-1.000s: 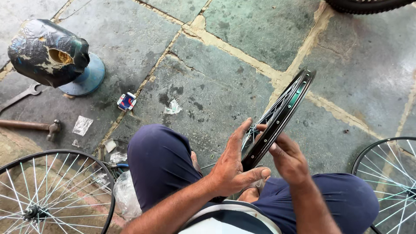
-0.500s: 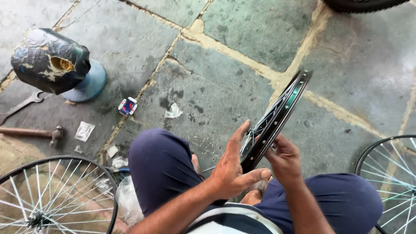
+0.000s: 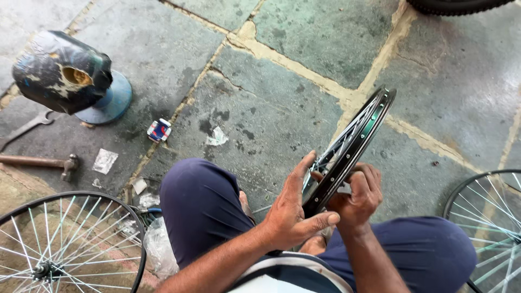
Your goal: The person assembles a bicycle wheel by inserting and securing spokes into the hub and rim and threading spoke nipples.
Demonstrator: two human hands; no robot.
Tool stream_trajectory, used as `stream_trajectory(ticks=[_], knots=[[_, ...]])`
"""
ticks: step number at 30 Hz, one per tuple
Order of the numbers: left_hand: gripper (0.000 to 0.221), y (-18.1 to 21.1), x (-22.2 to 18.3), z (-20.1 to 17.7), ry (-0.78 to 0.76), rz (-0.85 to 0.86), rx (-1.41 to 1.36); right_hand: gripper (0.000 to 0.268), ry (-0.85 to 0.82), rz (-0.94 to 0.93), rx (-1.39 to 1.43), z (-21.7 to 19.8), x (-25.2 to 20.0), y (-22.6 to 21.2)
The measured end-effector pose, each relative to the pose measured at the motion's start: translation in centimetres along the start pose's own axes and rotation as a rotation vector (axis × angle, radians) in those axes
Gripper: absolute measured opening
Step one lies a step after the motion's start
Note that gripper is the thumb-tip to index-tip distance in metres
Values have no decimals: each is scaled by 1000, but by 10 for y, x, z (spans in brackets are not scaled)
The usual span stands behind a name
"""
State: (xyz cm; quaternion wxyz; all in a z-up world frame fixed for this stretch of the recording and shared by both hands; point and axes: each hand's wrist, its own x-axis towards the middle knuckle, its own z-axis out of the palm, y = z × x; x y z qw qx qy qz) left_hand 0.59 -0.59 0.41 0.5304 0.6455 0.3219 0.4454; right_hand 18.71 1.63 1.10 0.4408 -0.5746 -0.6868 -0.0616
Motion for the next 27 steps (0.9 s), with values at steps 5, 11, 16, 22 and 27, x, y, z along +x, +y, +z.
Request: stream_trajectory(ticks=[5, 11, 16, 22, 27], knots=[[113, -1, 2, -6, 36, -1, -31, 28, -488, 471, 713, -4, -6, 22], [114, 1, -2, -4, 28, -2, -29, 43, -674, 672, 1293, -25, 10, 30], [115, 1, 0, -5, 17, -28, -25, 36, -537, 266, 575, -12, 13, 13], [116, 2, 0, -6, 25, -58, -14, 26, -157, 114, 265, 4, -11, 1], [109, 19, 28, -17, -35, 48, 53, 22, -366, 602, 1275, 1, -13, 23]])
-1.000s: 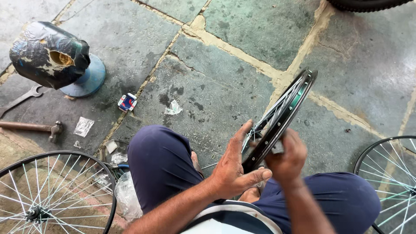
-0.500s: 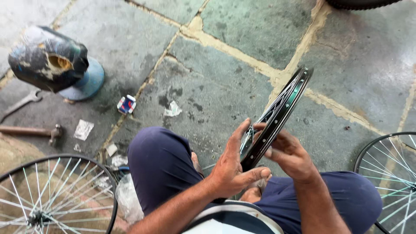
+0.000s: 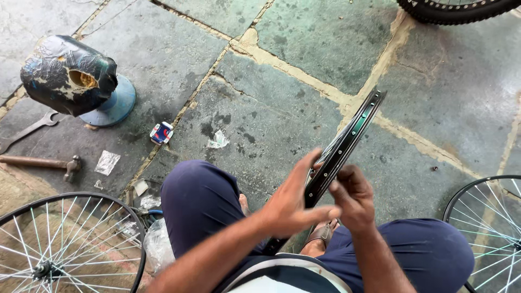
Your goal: The person assembles a bicycle wheel by inserting and securing spokes into the hub and rim and threading spoke nipples.
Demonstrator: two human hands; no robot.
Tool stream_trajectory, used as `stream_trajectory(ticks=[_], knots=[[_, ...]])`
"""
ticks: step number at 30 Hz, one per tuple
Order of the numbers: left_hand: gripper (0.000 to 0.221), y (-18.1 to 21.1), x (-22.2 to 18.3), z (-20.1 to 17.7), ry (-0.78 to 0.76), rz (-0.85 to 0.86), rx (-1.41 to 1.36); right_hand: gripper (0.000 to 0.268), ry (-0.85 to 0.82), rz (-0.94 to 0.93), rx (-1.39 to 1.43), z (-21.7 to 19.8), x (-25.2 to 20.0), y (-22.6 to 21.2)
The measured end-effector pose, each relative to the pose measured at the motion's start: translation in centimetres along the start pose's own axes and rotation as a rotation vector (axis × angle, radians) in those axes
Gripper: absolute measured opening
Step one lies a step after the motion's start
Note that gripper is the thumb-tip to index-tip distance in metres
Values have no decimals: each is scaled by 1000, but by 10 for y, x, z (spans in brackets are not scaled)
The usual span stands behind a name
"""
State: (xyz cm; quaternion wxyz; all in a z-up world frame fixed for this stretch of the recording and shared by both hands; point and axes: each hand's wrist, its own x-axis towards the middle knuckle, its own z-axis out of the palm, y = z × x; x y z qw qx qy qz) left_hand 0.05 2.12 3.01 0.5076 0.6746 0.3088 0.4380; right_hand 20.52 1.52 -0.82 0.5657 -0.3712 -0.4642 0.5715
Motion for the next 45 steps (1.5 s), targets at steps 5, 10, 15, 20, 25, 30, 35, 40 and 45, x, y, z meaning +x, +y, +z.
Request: stream_trajectory(ticks=[5, 10, 15, 20, 25, 30, 35, 40, 45], knots=[[105, 0, 63, -2, -74, -25, -16, 15, -123, -58, 223, -28, -1, 25], [100, 2, 43, 1, -67, -67, -29, 17, -152, -43, 67, -42, -9, 38], [93, 0, 3, 2, -46, -45, -104, 21, -111, 128, -42, -34, -32, 20], [93, 0, -14, -4, -53, -22, -116, 22, 79, -218, -276, -23, -20, 5], [94, -4, -14, 0, 12, 158, 10, 19, 27, -207, -62, -31, 1, 22], [94, -2, -17, -4, 18, 75, 11, 24, 23, -96, 272, -32, 9, 36], [96, 0, -17, -2, -17, 28, 0, 30, -173, -143, 243, -32, 6, 24], [96, -10, -18, 0, 22, 57, -48, 23, -140, 14, 116, -57, 12, 7], [96, -12, -21, 6, 27, 39, -33, 18, -344, 190, 144, -57, 29, 9]])
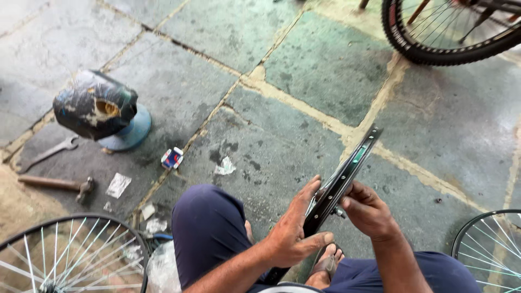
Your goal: The person assembles a bicycle wheel by inserting and securing spokes into the hub and rim and threading spoke nipples.
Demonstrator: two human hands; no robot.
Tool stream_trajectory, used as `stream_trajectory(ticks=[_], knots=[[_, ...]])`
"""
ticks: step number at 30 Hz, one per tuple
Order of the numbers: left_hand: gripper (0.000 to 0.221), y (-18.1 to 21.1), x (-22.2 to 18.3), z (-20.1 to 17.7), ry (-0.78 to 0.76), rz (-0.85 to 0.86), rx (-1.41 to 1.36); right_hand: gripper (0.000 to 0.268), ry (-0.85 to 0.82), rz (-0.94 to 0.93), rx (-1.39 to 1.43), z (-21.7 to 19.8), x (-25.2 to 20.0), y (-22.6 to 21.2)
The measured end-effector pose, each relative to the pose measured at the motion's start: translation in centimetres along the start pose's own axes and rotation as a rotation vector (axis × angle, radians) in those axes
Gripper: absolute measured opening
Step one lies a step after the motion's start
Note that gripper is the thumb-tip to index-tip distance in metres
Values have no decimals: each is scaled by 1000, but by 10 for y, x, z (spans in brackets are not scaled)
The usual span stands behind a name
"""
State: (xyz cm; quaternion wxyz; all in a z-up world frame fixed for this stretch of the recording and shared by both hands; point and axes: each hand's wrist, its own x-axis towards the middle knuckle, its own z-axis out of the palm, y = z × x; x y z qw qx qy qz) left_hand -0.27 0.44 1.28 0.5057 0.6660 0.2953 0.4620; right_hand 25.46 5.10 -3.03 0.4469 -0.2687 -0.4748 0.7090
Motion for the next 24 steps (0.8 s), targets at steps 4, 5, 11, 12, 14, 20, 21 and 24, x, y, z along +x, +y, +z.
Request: stream_trajectory(ticks=[4, 5, 11, 12, 14, 20, 21, 24], knots=[[99, -1, 2, 3, -32, -29, -11, 43, 477, -96, -454, 28, 11, 24], [100, -1, 2, 7, -24, -8, 4, 41, 695, -121, -787, 33, 10, 27], [105, -1, 0, 3, -20, -63, -7, 53, 76, 63, -256, 48, 14, -6], [105, -1, -2, 3, -38, -122, -51, 48, 66, 58, -188, 52, 17, -13], [106, -1, 0, 4, -48, -136, -100, 41, 48, 48, -49, 63, 20, -18], [107, 5, 5, 10, -18, -16, -104, 24, 640, -371, -897, 60, 7, 3], [108, 8, 7, 8, -21, -37, -100, 33, 476, -330, -776, 52, 5, 5], [106, 7, 7, 4, -27, -51, -86, 38, 113, -166, -359, 15, -3, 12]])
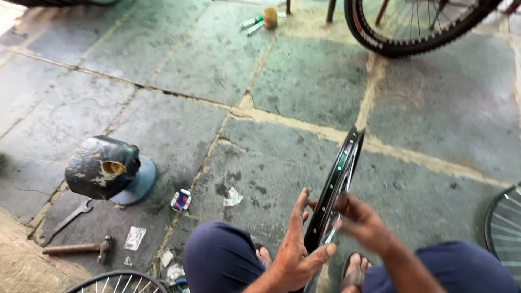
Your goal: The person assembles a bicycle wheel by inserting and securing spokes into the hub and rim and threading spoke nipples.
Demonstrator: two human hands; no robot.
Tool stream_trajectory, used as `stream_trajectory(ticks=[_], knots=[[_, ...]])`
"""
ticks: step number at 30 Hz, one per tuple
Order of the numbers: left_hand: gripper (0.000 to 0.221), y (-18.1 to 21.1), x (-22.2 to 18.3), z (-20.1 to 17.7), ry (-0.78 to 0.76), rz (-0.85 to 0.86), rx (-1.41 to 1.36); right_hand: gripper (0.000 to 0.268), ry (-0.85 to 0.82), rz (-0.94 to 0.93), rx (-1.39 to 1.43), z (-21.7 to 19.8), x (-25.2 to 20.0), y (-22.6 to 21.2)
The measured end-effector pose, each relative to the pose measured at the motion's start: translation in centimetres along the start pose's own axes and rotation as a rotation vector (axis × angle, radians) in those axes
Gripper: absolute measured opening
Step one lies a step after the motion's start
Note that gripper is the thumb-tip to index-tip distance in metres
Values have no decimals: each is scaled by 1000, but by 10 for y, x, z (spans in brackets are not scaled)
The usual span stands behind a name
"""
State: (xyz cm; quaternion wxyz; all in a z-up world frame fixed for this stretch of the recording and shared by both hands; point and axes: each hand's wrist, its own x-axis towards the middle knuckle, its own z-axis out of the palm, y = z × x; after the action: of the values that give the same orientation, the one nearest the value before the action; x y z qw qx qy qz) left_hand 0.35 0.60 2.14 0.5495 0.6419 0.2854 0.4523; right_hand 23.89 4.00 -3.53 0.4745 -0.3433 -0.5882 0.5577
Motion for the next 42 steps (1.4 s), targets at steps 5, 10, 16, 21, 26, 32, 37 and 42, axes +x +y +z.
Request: stream_trajectory(ticks=[5, 10, 16, 21, 26, 32, 37, 42], knots=[[105, -4, -1, 5, -8, -7, 72, 41, 240, -76, 105, 2, -10, 28], [107, -8, 0, 5, -31, -11, 137, 31, 220, 209, -51, 20, 8, 6], [106, -7, -1, 3, -19, 3, 85, 40, 40, 308, 235, 16, 23, -42], [108, -3, -3, 9, -13, 5, 39, 31, 652, -293, -905, 47, -4, -7], [108, -2, 2, 8, -25, 21, 108, 42, 189, -86, -68, 2, -20, -11], [106, -3, 1, 16, -58, 26, 171, 50, -246, 276, 295, -23, 0, -45], [109, -7, 3, 13, -68, 2, 167, 42, 313, -270, -651, 14, -4, -40], [106, -11, 1, 14, -46, 42, 230, 45, 106, 213, -273, 13, -5, -29]])
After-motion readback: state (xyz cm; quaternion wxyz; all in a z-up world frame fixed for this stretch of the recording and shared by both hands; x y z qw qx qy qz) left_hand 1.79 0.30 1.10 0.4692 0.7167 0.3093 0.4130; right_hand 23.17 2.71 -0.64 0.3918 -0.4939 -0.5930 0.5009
